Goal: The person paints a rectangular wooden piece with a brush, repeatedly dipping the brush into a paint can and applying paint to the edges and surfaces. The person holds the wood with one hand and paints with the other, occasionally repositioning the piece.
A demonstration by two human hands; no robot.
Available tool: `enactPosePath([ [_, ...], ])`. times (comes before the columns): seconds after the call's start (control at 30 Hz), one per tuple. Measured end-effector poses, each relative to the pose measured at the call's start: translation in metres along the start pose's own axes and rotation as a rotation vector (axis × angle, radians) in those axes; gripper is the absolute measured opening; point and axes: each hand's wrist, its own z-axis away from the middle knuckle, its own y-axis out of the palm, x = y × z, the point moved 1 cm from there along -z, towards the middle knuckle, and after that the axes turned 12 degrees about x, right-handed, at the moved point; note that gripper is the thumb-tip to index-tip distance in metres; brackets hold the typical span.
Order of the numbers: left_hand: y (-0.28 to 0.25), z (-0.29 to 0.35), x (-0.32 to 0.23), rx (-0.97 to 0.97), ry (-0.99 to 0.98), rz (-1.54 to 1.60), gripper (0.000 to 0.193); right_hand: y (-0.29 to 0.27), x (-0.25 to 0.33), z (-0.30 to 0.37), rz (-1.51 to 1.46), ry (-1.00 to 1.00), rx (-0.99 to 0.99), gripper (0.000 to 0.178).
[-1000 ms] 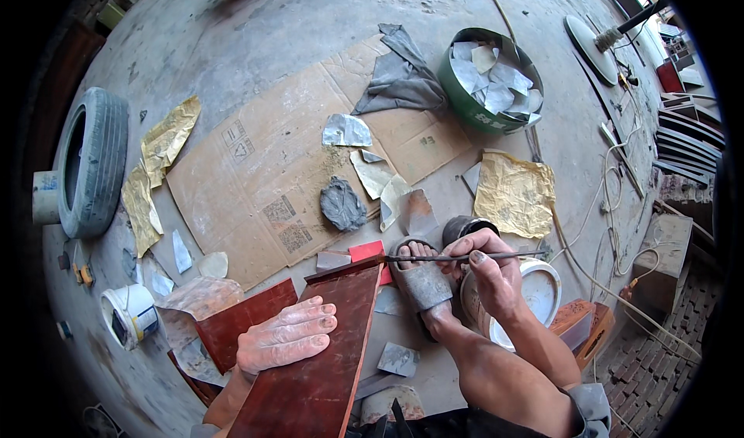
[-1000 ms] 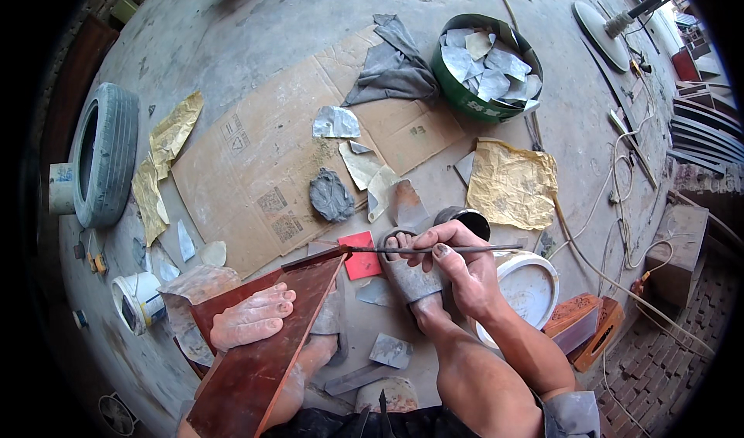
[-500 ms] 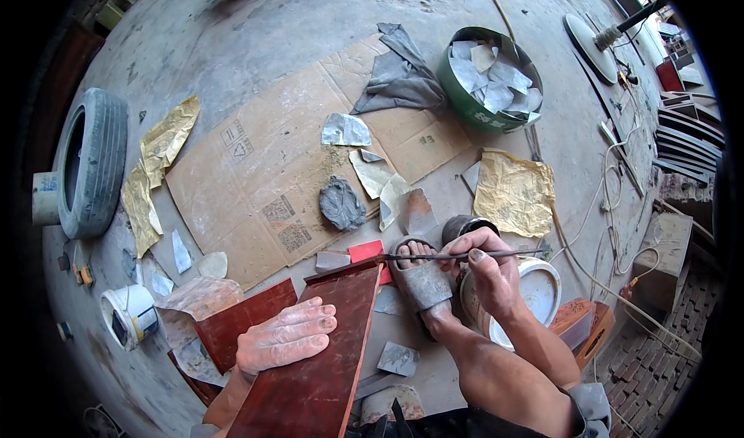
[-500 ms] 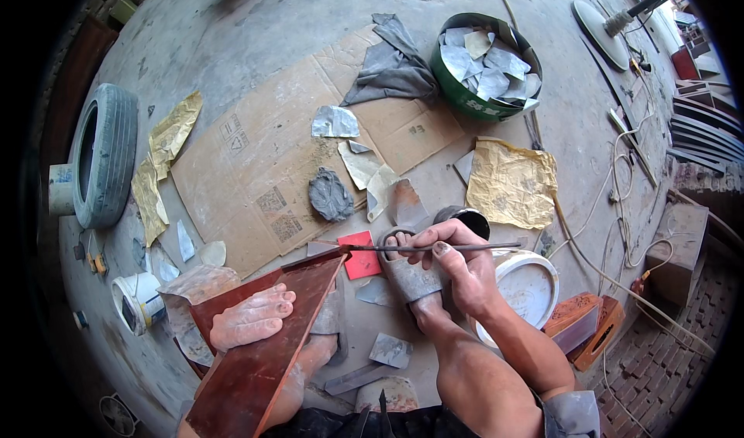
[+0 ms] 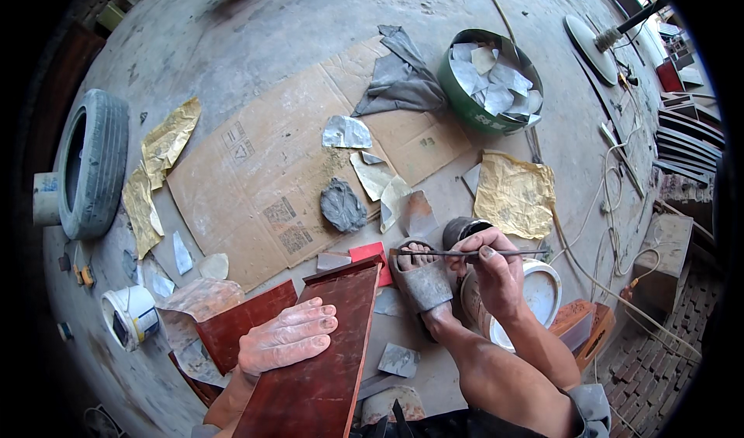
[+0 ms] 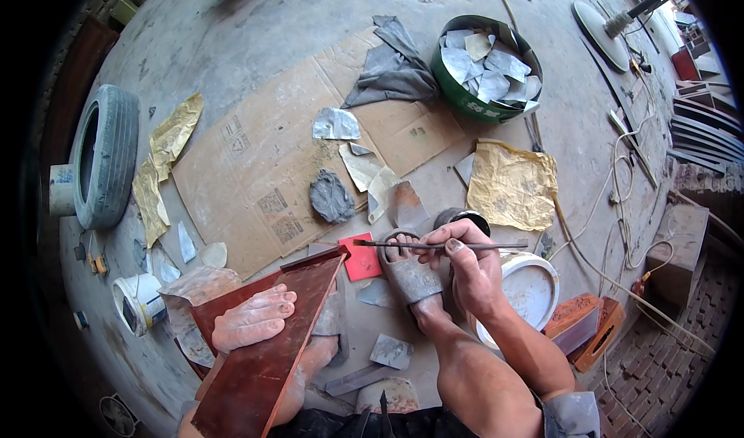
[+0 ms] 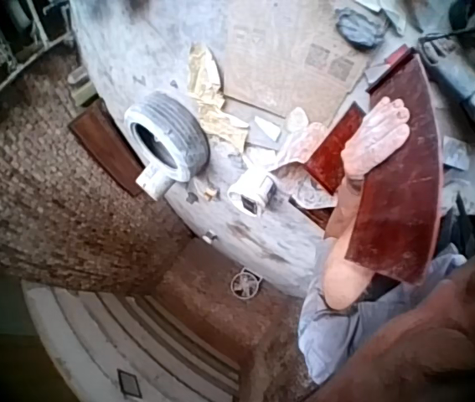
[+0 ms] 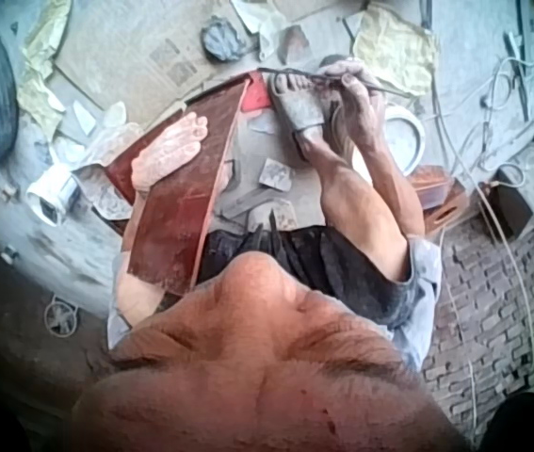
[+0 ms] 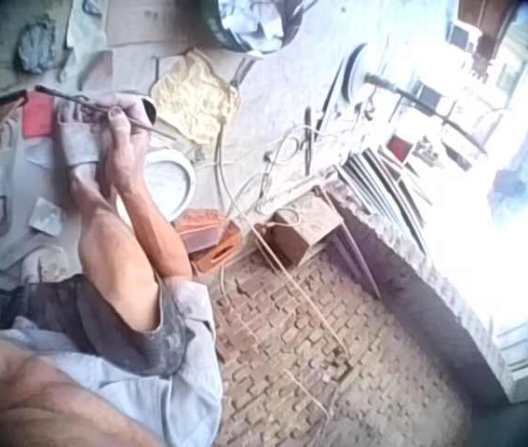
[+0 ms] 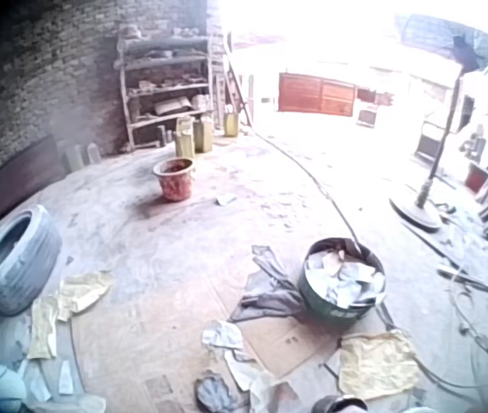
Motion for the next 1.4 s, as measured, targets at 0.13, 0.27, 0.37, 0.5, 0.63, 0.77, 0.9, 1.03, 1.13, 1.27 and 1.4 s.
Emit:
enactPosePath([
  [0.13, 0.006, 0.001, -0.005, -0.120, -0.183, -0.047, 0.029, 0.005, 0.003, 0.002, 0.021, -0.030, -0.063, 0.025],
  [0.27, 0.011, 0.010, -0.005, -0.491, -0.414, -0.062, 0.026, 0.018, 0.005, 0.002, 0.301, -0.197, -0.005, 0.025],
  [0.37, 0.009, 0.009, 0.008, -0.656, -0.346, -0.221, 0.027, 0.032, 0.003, 0.001, 0.440, -0.280, 0.098, 0.015],
  [0.5, 0.011, 0.005, 0.011, -0.688, -0.353, -0.285, 0.031, 0.045, 0.003, -0.003, 0.635, -0.224, 0.210, 0.015],
  [0.63, 0.009, 0.002, 0.007, -0.634, -0.324, -0.313, 0.031, 0.053, -0.002, -0.008, 0.691, -0.173, 0.209, 0.012],
  [0.77, 0.012, -0.001, 0.004, -0.641, -0.296, -0.317, 0.028, 0.053, -0.006, -0.010, 0.745, -0.224, 0.244, 0.015],
  [0.9, 0.011, -0.002, 0.002, -0.601, -0.305, -0.346, 0.027, 0.060, 0.001, -0.017, 0.837, -0.282, 0.316, 0.014],
  [1.03, 0.009, -0.005, -0.001, -0.569, -0.310, -0.326, 0.025, 0.059, 0.000, -0.017, 0.869, -0.288, 0.335, 0.018],
  [1.13, 0.008, -0.005, 0.000, -0.556, -0.302, -0.307, 0.025, 0.061, -0.001, -0.018, 0.883, -0.293, 0.344, 0.020],
  [1.27, 0.006, -0.002, 0.004, -0.483, -0.240, -0.340, 0.035, 0.063, 0.005, -0.019, 0.919, -0.281, 0.368, 0.022],
  [1.4, 0.007, -0.001, 0.005, -0.490, -0.255, -0.350, 0.035, 0.074, 0.020, -0.023, 0.958, -0.256, 0.395, 0.023],
])
